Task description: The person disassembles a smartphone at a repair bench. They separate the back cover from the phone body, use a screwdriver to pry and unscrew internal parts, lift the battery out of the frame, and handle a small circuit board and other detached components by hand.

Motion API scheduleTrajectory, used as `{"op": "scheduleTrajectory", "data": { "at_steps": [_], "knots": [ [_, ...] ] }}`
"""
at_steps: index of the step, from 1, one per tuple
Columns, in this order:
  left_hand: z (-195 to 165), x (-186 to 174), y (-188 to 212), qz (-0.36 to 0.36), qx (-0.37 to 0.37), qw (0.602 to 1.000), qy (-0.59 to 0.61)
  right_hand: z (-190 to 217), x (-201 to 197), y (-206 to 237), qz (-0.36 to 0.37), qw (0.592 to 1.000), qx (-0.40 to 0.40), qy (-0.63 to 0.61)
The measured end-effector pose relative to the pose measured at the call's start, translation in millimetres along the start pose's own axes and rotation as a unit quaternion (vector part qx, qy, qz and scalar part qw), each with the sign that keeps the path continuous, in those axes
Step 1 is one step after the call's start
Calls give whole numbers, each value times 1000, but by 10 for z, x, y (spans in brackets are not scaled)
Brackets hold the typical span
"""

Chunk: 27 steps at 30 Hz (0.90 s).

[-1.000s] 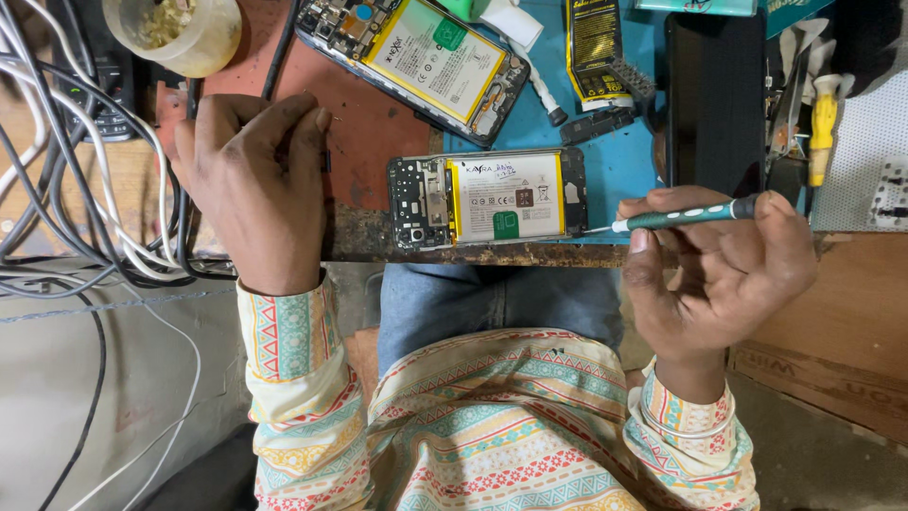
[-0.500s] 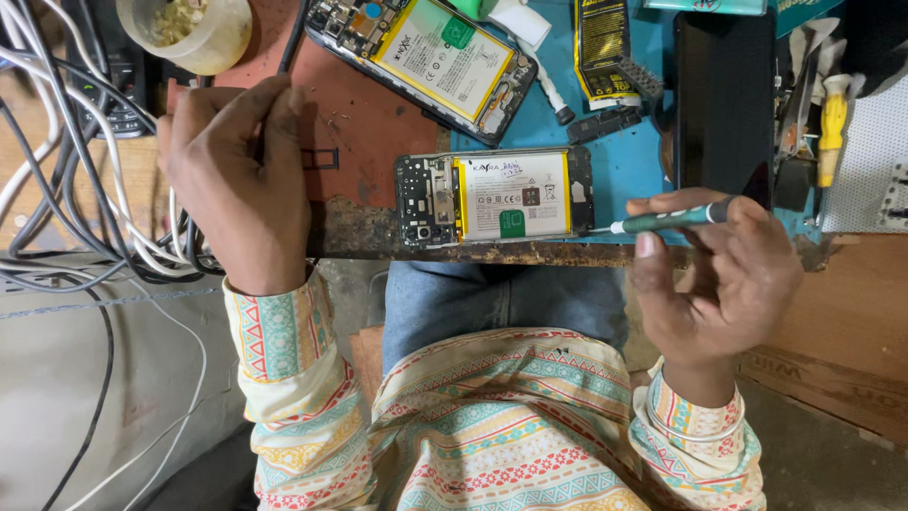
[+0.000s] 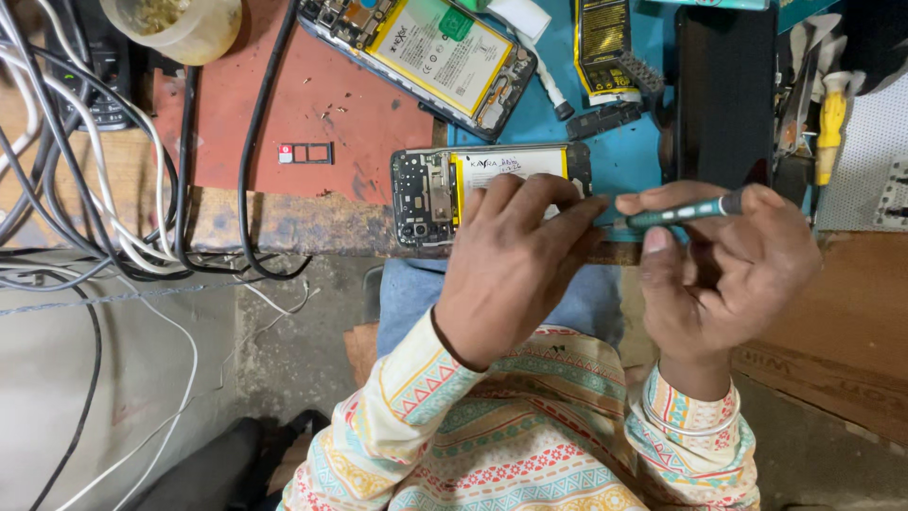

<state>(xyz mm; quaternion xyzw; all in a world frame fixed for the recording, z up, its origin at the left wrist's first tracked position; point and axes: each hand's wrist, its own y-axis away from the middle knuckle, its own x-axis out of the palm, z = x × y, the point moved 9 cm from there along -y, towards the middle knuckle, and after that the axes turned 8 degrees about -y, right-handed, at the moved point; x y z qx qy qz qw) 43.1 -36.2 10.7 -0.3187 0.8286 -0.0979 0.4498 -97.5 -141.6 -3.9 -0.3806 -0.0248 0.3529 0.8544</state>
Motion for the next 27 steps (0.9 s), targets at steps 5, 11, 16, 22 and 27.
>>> {"op": "scheduleTrajectory", "data": {
  "at_steps": [5, 11, 16, 22, 27],
  "knots": [
    [-34, 212, -47, 26, -32, 999, -32, -127, -27, 73, -29, 997, 0, -75],
    [34, 320, -55, 40, -89, 993, -66, -60, -18, 1, -45, 998, -40, 14],
    [-56, 158, 14, 4, -7, 1000, -26, -20, 11, -52, -30, 999, 5, -39],
    [122, 375, -15, 91, -110, 986, -90, 67, 95, -89, -20, 999, -6, -29],
    [-5, 183, 6, 13, -25, 999, -32, 35, 42, -101, -35, 999, 4, -31]
  ]
}}
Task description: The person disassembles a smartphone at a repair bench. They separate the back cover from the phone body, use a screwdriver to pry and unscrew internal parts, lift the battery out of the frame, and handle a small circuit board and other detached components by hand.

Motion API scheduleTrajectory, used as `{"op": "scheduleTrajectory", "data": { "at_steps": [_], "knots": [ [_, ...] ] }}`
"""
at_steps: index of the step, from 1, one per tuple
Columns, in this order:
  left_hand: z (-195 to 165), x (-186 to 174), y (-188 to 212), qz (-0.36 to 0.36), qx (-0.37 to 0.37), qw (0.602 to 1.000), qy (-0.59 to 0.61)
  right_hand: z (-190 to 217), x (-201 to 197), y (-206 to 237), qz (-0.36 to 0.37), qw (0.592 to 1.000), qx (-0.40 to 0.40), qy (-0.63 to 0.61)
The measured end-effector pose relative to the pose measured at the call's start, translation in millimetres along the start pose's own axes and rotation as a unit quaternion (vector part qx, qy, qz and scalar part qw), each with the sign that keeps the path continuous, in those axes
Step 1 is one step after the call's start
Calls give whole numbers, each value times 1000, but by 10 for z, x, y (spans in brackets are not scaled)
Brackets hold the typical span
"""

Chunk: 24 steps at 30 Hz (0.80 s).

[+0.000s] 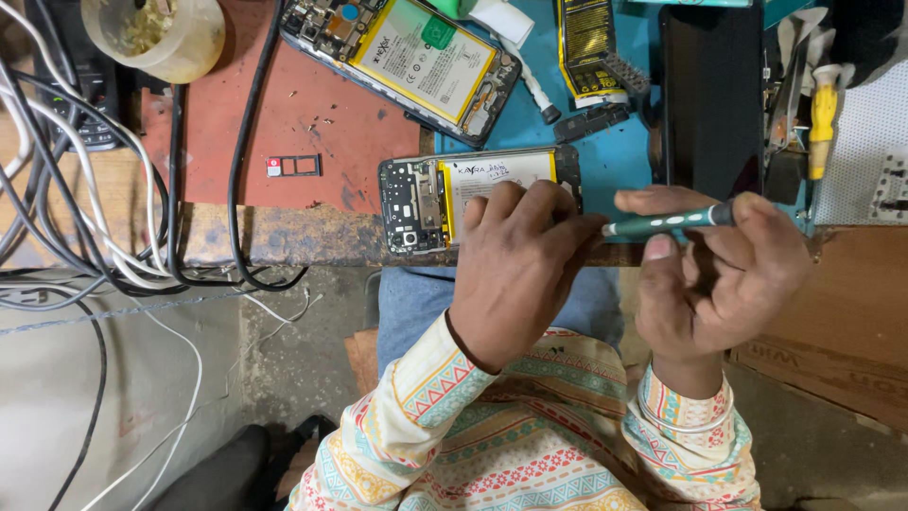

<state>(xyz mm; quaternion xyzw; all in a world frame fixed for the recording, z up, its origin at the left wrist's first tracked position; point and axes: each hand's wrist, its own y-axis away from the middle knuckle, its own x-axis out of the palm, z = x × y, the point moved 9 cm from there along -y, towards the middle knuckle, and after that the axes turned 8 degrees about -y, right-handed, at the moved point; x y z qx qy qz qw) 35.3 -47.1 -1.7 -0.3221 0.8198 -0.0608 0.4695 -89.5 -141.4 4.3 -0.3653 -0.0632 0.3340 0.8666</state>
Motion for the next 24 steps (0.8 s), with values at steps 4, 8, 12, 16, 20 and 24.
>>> {"op": "scheduleTrajectory", "data": {
  "at_steps": [4, 8, 12, 16, 20, 24],
  "knots": [
    [28, 59, -22, -7, -34, 999, -29, -8, -14, 76, 24, 998, -20, 48],
    [25, 135, -48, 8, -39, 998, -45, -119, -49, 208, 9, 999, 40, 22],
    [35, 44, -3, -2, -29, 1000, -5, -104, -133, 170, -8, 999, 3, 33],
    [58, 18, 4, 12, -15, 1000, 19, -94, -194, 154, -31, 999, 5, 35],
    [73, 34, -7, 20, -13, 1000, 19, -102, -185, 196, -42, 999, 16, 18],
    [72, 32, -4, 16, -8, 1000, 16, -105, -162, 205, -21, 1000, 11, 20]
  ]
}}
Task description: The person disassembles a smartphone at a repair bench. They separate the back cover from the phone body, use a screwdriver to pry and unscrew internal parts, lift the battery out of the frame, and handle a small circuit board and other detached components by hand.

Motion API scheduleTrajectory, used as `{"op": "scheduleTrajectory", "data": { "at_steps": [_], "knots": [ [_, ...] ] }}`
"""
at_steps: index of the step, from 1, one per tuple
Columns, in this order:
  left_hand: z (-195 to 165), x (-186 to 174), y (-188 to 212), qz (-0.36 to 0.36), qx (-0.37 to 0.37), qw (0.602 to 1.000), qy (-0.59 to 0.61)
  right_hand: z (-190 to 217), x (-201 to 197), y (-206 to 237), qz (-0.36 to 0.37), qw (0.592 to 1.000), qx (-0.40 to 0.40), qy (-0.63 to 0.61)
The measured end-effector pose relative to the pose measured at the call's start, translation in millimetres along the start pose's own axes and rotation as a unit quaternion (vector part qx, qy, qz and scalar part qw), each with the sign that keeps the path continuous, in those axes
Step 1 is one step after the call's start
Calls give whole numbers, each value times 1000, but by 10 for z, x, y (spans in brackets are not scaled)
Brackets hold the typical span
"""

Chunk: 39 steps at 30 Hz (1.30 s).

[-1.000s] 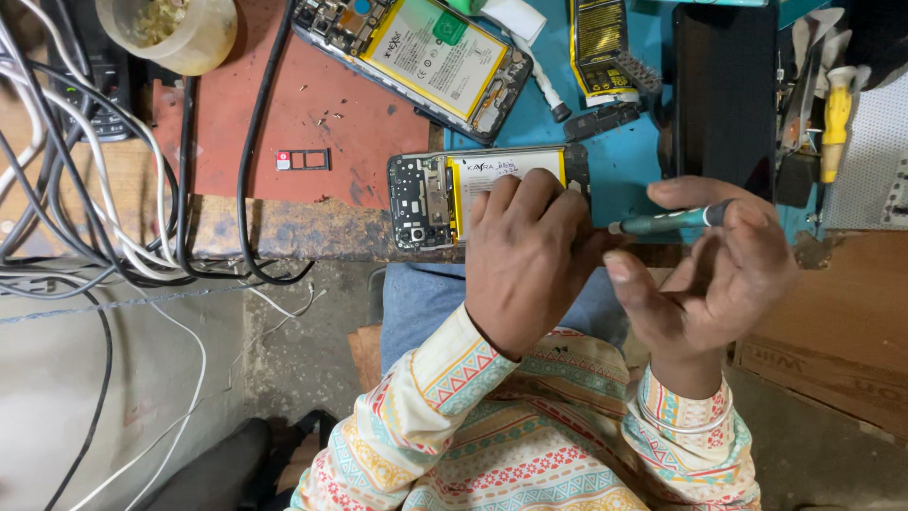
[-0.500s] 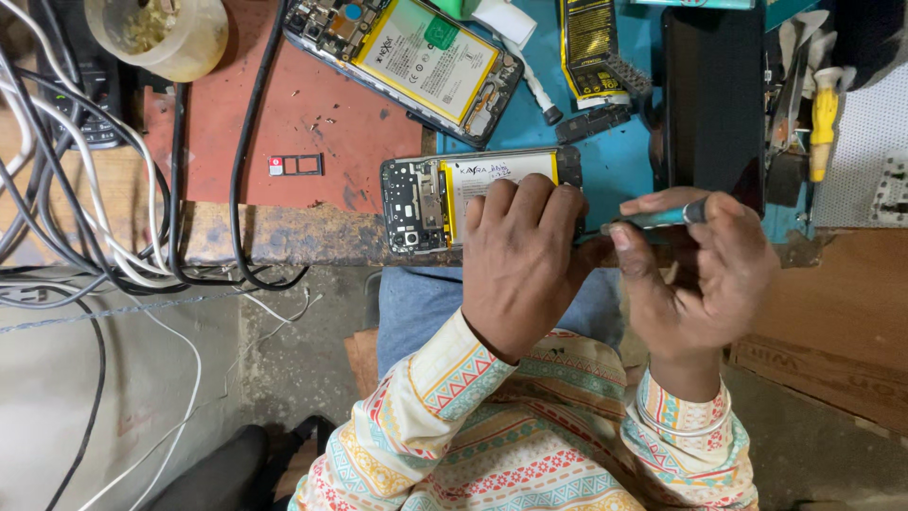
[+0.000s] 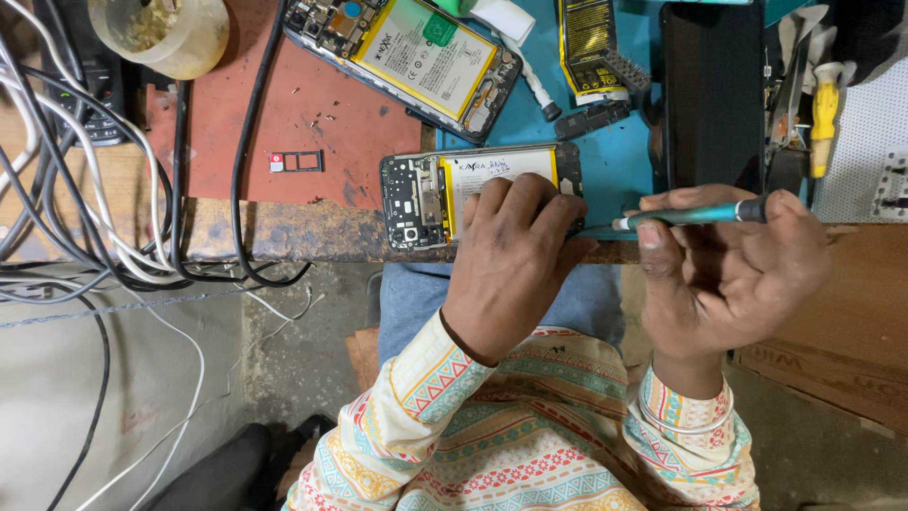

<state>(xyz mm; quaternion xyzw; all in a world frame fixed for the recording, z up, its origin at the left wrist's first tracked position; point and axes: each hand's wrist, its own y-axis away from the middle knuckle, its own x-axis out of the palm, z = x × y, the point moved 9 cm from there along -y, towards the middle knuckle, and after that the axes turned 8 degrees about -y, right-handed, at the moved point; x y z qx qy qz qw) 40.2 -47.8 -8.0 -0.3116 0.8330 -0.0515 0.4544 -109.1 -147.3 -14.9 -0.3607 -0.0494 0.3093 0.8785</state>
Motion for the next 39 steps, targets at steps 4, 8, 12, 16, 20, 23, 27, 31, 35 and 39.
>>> {"op": "scheduleTrajectory", "data": {
  "at_steps": [4, 8, 12, 16, 20, 23, 27, 31, 35, 39],
  "knots": [
    [10, -3, 6, 1, -2, 1000, 6, -5, -3, -7, -7, 1000, 0, -4],
    [7, -5, 0, -1, 2, 1000, 4, 16, 30, -28, -1, 1000, -6, -2],
    [9, -10, 3, -7, 2, 1000, 1, 5, 17, -14, -5, 1000, 14, 5],
    [14, 13, 4, -2, 1, 1000, 1, -13, 7, 28, -4, 1000, 27, 2],
    [4, 8, 5, -8, 3, 1000, -5, -20, -7, 44, -5, 1000, 22, -2],
    [-3, -1, 1, -14, 5, 1000, -4, -15, -40, 22, -11, 1000, 12, 5],
    [-20, -3, 5, -22, 8, 1000, -8, 22, -62, 4, -6, 999, 4, 53],
    [6, -92, 28, -33, 10, 999, 18, 25, -154, 52, -67, 997, 29, 32],
    [352, -581, 39, -111, -27, 991, -66, 21, -122, 15, -63, 997, 17, 35],
    [938, -1158, 33, -155, -96, 961, -208, -19, 15, -19, -48, 999, -9, -24]
  ]
}}
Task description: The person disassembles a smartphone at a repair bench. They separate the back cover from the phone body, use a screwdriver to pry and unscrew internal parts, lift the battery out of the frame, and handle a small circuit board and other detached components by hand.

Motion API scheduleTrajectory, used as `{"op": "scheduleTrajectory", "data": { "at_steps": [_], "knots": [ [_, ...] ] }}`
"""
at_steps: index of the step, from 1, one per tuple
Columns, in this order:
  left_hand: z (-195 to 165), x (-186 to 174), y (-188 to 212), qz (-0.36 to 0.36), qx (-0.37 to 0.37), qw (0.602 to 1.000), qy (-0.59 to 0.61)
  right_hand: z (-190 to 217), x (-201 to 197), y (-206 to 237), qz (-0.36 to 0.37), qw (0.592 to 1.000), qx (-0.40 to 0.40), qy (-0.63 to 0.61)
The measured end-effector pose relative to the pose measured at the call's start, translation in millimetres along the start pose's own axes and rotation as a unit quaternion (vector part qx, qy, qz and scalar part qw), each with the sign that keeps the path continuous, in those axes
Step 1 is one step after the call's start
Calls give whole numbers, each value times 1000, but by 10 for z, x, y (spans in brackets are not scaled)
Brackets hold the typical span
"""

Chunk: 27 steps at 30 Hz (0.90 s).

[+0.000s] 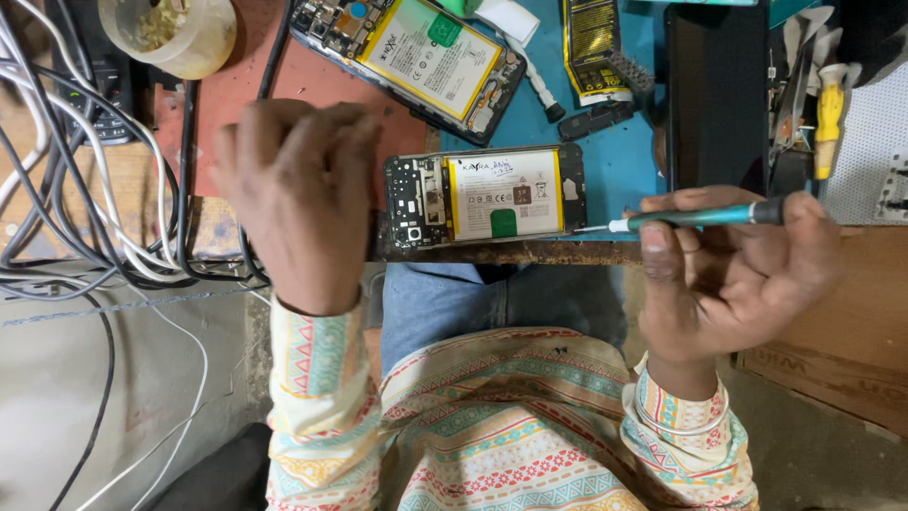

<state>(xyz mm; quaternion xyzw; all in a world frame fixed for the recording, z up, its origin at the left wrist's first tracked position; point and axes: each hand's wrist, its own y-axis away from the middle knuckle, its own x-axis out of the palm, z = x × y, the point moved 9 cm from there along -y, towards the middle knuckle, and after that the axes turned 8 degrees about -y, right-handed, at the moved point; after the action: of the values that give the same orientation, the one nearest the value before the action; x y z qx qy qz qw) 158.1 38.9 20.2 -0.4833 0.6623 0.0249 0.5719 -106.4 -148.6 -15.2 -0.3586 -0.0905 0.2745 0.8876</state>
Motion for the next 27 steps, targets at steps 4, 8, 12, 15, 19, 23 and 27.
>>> {"op": "scheduleTrajectory", "data": {
  "at_steps": [4, 8, 12, 15, 19, 23, 27],
  "knots": [
    [256, -63, -85, -28, 28, 997, -67, -26, 65, 96, 17, 998, 54, -13],
    [300, -8, -88, -20, 28, 997, -68, 5, 78, 104, 28, 998, 56, -2],
    [304, 44, -102, -1, 8, 999, -39, 66, 136, 10, 39, 999, 30, 20],
    [246, -11, -117, -19, 28, 999, -35, 129, 231, -36, 71, 997, 16, 10],
    [155, -95, -44, -14, 8, 1000, -8, 167, 300, -75, 99, 994, -50, -12],
    [-273, -27, 170, 35, 8, 994, 106, 110, 244, -64, 87, 995, -41, -26],
    [-936, 216, 385, 89, 72, 977, 177, 187, 265, -91, 97, 994, -42, 25]
  ]
}}
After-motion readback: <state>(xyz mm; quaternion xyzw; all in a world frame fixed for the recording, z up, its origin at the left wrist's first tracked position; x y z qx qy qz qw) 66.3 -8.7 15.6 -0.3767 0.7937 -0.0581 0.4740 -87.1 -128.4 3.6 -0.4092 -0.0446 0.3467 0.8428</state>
